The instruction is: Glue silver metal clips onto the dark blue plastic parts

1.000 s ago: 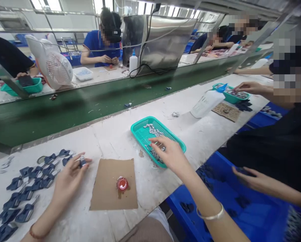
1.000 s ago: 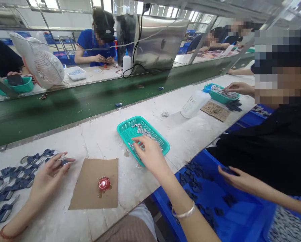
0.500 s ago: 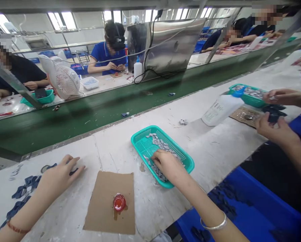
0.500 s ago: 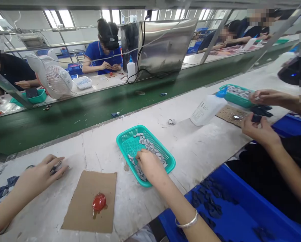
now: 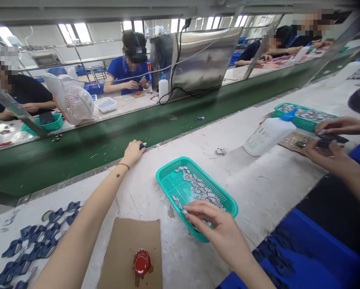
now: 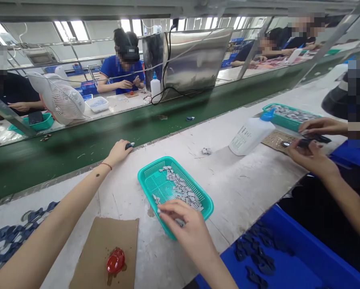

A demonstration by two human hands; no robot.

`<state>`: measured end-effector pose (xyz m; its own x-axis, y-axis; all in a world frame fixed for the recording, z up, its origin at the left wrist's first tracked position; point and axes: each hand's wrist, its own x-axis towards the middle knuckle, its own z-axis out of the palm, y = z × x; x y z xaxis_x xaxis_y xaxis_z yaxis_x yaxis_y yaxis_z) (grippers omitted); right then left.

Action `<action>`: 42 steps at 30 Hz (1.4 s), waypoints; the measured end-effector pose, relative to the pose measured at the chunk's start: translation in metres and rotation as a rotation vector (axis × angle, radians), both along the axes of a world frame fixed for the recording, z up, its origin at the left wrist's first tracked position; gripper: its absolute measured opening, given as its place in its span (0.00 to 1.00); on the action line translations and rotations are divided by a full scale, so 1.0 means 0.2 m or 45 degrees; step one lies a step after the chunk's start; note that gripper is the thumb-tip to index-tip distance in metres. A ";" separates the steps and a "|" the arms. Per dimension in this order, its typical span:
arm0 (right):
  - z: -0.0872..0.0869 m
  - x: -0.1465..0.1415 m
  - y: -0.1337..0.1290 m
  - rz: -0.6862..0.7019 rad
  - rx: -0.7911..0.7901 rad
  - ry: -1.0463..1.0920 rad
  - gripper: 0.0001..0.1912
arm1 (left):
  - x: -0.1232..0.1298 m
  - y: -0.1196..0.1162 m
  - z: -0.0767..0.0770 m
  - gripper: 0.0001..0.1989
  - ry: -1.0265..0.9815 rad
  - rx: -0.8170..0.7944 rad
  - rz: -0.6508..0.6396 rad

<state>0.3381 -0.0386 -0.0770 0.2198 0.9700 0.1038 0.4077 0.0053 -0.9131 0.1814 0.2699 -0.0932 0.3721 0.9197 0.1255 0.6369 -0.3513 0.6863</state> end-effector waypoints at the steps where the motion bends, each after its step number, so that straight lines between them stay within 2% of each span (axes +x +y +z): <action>1: 0.00 -0.02 -0.03 -0.011 0.008 0.057 0.08 | 0.00 0.01 0.00 0.17 -0.079 -0.061 0.010; 4: 0.00 -0.09 -0.11 -0.033 0.038 0.177 0.05 | -0.06 -0.04 0.02 0.16 -0.370 -0.252 0.038; 6: -0.02 -0.15 -0.14 -0.015 0.018 0.228 0.05 | -0.14 -0.15 0.05 0.15 -0.588 -0.381 0.037; 11: -0.09 -0.31 -0.14 0.095 -0.030 0.280 0.07 | -0.41 -0.59 0.16 0.12 -1.003 -0.655 -0.017; 15: -0.11 -0.41 -0.12 0.169 -0.019 0.174 0.05 | -0.59 -0.94 0.22 0.10 -1.410 -0.938 -0.030; 20: -0.08 -0.50 -0.13 0.213 -0.044 0.019 0.07 | -0.72 -1.21 0.24 0.08 -1.454 -0.836 0.071; 26: -0.08 -0.55 -0.14 0.238 -0.021 -0.148 0.07 | -0.82 -1.35 0.19 0.07 -1.525 -0.853 0.164; 34: -0.06 -0.58 -0.16 0.245 0.035 -0.265 0.05 | -0.83 -1.42 0.04 0.08 -1.570 -0.915 0.300; 38: -0.06 -0.61 -0.16 0.303 0.046 -0.312 0.07 | -0.83 -1.44 0.00 0.08 -1.513 -0.932 0.275; 42: -0.05 -0.63 -0.14 0.339 0.039 -0.405 0.08 | -0.82 -1.46 0.00 0.08 -1.474 -0.928 0.207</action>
